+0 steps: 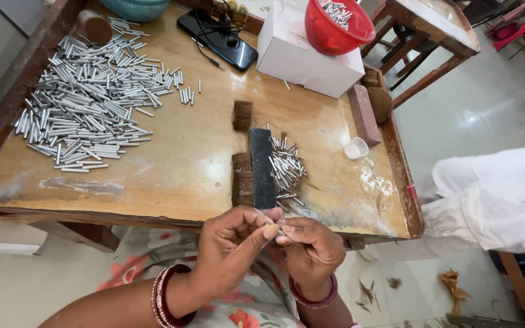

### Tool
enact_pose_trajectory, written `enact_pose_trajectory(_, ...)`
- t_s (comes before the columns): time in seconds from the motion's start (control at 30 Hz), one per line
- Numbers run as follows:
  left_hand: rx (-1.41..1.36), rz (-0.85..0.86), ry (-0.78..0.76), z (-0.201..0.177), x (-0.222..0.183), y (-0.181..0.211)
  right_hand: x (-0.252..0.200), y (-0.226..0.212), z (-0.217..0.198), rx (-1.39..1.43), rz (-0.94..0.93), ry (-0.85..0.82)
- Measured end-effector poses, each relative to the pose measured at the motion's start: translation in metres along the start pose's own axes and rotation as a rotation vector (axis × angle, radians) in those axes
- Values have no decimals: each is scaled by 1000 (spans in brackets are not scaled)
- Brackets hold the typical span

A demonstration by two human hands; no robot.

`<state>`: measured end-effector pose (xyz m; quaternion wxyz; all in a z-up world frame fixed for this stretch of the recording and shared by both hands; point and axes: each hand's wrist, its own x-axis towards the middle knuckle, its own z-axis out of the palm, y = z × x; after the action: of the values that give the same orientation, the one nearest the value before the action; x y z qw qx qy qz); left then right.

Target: Cleaning small metal pins using a mounted brush at a workbench.

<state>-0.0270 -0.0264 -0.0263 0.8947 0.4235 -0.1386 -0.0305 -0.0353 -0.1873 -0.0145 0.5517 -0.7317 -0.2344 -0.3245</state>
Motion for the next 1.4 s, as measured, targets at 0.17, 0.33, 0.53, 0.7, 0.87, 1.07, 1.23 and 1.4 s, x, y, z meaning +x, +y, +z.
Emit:
enact_pose_trajectory(0.17,239,177,-55,-11,9,5,15,-3,0,-125,-51,-65)
enact_pose_trajectory(0.33,812,405,43,-29,38,41,42,34,-15,-288,16,-23)
enact_pose_trajectory(0.53,1339,187,-180,-44,53,40,40,23,-5,-474,60,-243)
enact_pose_trajectory(0.7,733,366,-31,-33,41,-2,34,23,-1,-411,236,-329)
enact_pose_trajectory(0.87,396,344,15,-34,36,1,38,10,9,-419,218,-341)
enact_pose_trajectory(1.07,803,546,198,-59,40,27,37,6,31,-733,-179,-462)
enact_pose_trajectory(1.23,1295,407,89,-57,40,32,34,20,40,-891,-225,-495)
enact_pose_trajectory(1.4,1426,311,-101,-53,47,32,27,29,41,-867,-177,-532)
